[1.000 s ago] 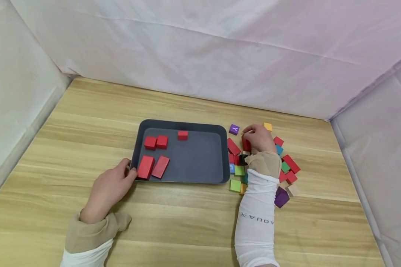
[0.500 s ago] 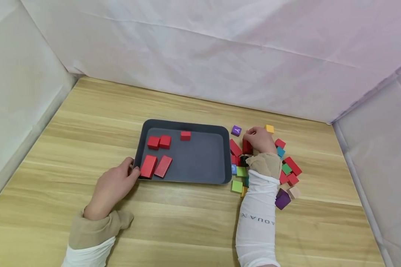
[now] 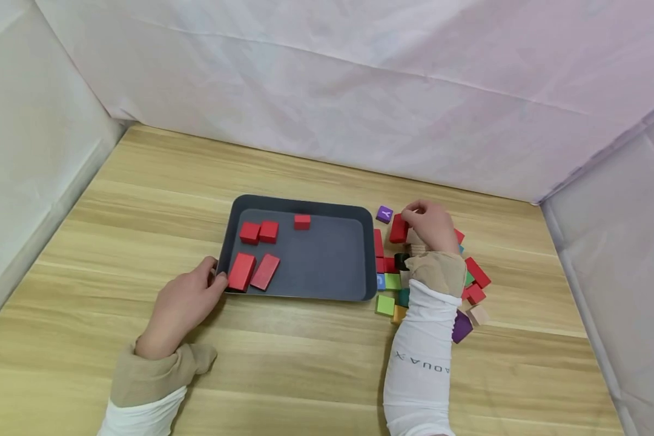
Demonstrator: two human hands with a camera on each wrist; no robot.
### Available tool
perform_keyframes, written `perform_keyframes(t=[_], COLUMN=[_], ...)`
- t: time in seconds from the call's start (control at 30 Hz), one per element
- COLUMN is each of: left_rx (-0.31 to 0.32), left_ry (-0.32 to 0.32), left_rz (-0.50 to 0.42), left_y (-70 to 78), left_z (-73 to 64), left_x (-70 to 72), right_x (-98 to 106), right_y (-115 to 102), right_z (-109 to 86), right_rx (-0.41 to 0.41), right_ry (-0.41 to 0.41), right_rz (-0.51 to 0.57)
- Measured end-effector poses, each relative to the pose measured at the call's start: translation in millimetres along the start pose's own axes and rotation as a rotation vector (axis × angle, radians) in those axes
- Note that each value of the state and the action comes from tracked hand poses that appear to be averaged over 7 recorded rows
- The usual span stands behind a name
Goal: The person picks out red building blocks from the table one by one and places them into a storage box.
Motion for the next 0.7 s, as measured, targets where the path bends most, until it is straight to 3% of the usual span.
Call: perform_keyframes(t=[0.2,0.37,0.5,0.7], left_rx=[0.008,0.010,0.008,0.014], left_ry=[-0.005,-0.003,-0.001,-0.002], left_rz=[-0.005,-0.006,-0.007,-0.005], left_y=[-1.8,-2.1,-2.0,-2.5], left_z=[-1.2,-2.6,-2.9,-2.3], left_x=[0.1,1.2,1.5,0.6], right_x=[11,9,-2,-34], right_y=[-22,-54,-85,-126], right_z=[-13.6,-21.0,-24.4,-22.2], right_rx=[0.061,0.160,0.270,0.397], right_ry=[0.074,0.108,0.113,0.055], right_rz=[0.062,0.062,0.063,0.000])
Point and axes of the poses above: each hand's wrist, its own z-axis towards the middle knuckle, its own x-axis out of the back of the hand, y = z × x, the point moved 8 cm from there along z, towards the middle knuckle, and after that the axes turned 10 degrees about -y, right-handed, at the moved point
